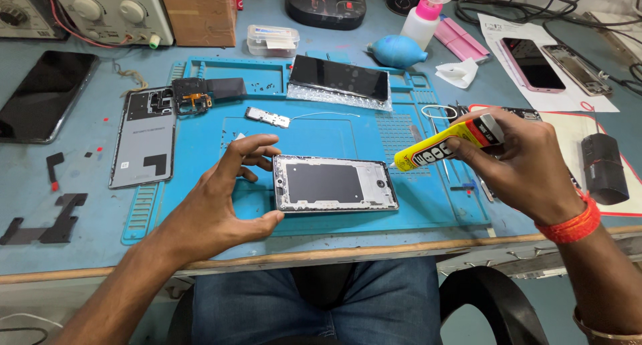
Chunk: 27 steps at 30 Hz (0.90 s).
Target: The person applies adhesive from a yellow glue tube around the frame of a disassembled smartphone, then picks up a replacement screen, aligns it onto the frame, and presses it into place. They then handle another opened phone on the mat, positioning a component inside it.
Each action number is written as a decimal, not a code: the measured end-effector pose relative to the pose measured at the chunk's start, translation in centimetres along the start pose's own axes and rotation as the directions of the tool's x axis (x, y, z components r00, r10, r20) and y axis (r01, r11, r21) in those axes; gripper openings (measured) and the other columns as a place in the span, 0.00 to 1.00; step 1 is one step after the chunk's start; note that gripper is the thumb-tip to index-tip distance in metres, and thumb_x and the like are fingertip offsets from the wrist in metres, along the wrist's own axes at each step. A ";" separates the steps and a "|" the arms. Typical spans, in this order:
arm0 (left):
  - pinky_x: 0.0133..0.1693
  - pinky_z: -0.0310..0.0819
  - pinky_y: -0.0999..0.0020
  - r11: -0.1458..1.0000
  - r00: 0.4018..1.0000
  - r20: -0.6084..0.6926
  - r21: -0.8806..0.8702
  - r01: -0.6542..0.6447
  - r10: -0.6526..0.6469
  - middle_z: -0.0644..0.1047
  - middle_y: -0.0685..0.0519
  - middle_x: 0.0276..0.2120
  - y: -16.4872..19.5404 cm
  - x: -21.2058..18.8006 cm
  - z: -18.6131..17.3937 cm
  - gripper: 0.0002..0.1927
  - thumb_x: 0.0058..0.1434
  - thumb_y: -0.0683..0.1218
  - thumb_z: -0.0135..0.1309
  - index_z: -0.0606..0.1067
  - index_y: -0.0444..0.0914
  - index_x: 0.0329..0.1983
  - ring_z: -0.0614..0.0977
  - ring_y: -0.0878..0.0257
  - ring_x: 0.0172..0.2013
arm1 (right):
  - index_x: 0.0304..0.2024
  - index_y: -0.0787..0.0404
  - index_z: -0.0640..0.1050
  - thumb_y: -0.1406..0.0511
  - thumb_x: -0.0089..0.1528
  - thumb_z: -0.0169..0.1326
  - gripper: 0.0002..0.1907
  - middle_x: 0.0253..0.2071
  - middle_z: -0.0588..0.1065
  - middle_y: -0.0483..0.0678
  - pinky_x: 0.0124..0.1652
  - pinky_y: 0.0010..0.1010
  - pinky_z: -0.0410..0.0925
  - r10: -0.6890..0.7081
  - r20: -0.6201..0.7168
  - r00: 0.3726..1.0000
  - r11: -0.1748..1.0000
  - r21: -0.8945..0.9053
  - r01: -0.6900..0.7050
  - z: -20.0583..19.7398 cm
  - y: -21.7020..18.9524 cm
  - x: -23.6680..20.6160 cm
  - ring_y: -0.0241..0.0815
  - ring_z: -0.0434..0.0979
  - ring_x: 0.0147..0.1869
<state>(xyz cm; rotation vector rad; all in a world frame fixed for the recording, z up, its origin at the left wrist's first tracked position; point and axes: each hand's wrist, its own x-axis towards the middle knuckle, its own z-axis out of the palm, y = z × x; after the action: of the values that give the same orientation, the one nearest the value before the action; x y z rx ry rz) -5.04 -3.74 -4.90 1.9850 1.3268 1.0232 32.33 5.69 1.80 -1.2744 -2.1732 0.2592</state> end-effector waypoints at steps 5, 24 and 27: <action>0.55 0.75 0.58 1.000 1.000 0.000 -0.004 -0.007 0.007 0.73 0.50 0.59 0.0 0.0 -0.1 0.48 0.47 0.46 0.68 0.57 0.47 0.69 0.77 0.57 0.58 | 0.51 0.67 0.78 0.65 0.62 0.63 0.17 0.32 0.81 0.49 0.27 0.24 0.70 -0.019 0.019 1.000 0.999 0.039 0.019 -0.1 0.2 -0.3 0.30 0.76 0.30; 0.54 0.75 0.58 1.000 1.000 -0.005 -0.008 -0.017 0.017 0.73 0.49 0.59 0.0 0.0 -0.1 0.48 0.47 0.46 0.68 0.57 0.46 0.70 0.77 0.56 0.57 | 0.46 0.67 0.79 0.65 0.61 0.63 0.14 0.34 0.82 0.50 0.32 0.24 0.74 -0.065 0.015 0.998 0.998 -0.005 0.065 -0.6 -0.2 -1.0 0.31 0.82 0.35; 0.54 0.75 0.58 1.000 1.000 -0.009 -0.006 -0.016 0.016 0.74 0.49 0.59 0.1 0.0 -0.1 0.48 0.47 0.46 0.68 0.57 0.46 0.70 0.77 0.57 0.57 | 0.46 0.67 0.80 0.65 0.61 0.65 0.14 0.30 0.81 0.51 0.30 0.27 0.72 -0.021 0.013 1.000 0.998 -0.064 0.022 -0.4 -0.2 -0.8 0.33 0.79 0.31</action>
<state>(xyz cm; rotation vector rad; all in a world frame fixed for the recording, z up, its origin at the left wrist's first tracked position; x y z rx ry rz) -5.10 -3.77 -4.80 1.9916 1.3130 1.0437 32.73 4.91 1.93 -1.2870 -2.2208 0.1912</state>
